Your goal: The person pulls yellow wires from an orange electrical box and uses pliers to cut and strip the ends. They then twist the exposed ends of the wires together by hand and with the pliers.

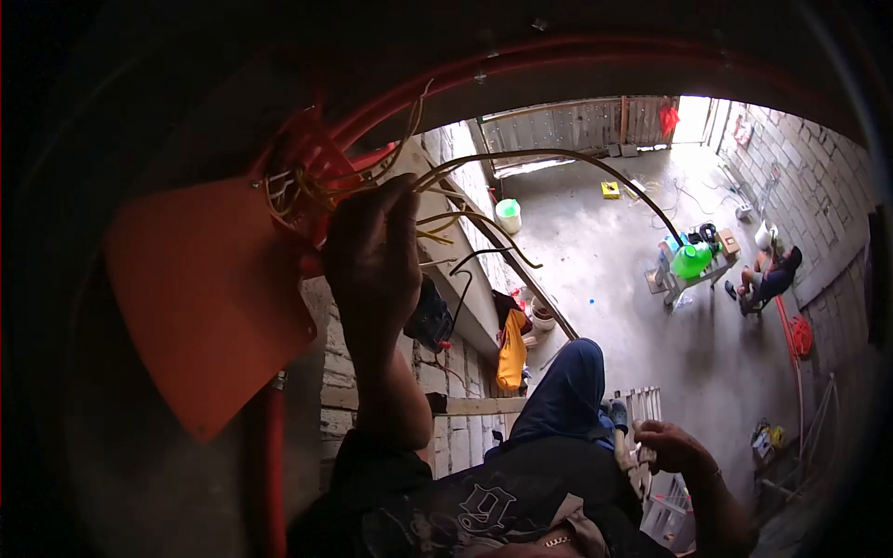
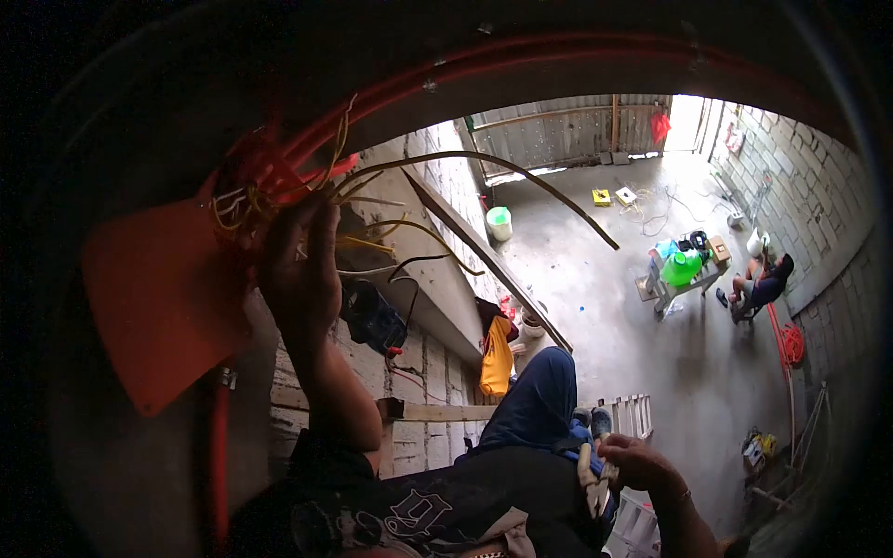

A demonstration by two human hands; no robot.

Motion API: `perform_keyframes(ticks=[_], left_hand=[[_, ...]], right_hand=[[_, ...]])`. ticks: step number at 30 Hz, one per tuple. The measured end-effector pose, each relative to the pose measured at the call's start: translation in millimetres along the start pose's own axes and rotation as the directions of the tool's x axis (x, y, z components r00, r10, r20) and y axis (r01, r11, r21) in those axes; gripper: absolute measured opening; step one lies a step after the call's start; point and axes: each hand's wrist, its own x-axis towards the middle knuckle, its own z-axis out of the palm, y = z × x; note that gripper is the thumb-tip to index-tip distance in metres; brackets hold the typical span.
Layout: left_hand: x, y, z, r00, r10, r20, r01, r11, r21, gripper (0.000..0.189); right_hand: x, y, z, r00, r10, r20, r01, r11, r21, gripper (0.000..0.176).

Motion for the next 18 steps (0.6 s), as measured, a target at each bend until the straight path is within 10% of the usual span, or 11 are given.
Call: perform_keyframes(ticks=[1,2,3,4,7,12,13,14,18], left_hand=[[0,0,0,1.0,0.001,0.005,-0.001,1.0,-0.006,0.014],[0,1,1,1.0,-0.002,-0.006,0.001,1.0,-0.028,0.014],[-1,1,1,1.0,-0.007,-0.016,0.006,0.999,-0.048,0.014],[-2,1,0,1.0,-0.011,-0.012,0.01,0.999,-0.053,0.014],[-1,3,0,1.0,-0.002,0.0,0.002,1.0,-0.016,0.014],[2,2,1,1.0,0.016,0.008,-0.015,0.998,-0.06,0.016],[2,2,0,0.998,0.061,0.011,-0.061,0.996,-0.065,0.016],[3,2,-1,0.998,0.062,0.008,-0.062,0.996,-0.06,0.016],[4,-3,3,0.994,0.11,0.015,-0.109,0.993,-0.051,0.016]], right_hand=[[-1,4,-2,1.0,0.002,-0.005,-0.002,1.0,0.006,0.016],[-1,8,-5,0.938,-0.345,-0.039,0.301,0.863,-0.405,0.017],[-1,14,-10,0.772,-0.631,0.076,0.471,0.488,-0.735,0.02],[5,34,-12,0.918,-0.371,-0.139,0.267,0.838,-0.475,0.033],[-6,33,-10,0.876,-0.475,0.08,0.388,0.598,-0.702,0.043],[-17,51,-9,0.921,-0.338,0.195,0.37,0.596,-0.713,0.05],[-24,54,-14,0.989,-0.019,0.15,0.033,0.995,-0.093,0.055],[-29,54,-16,0.912,0.251,0.323,-0.396,0.74,0.544,0.061],[-46,71,-15,0.931,0.147,0.334,-0.238,0.938,0.25,0.047]])
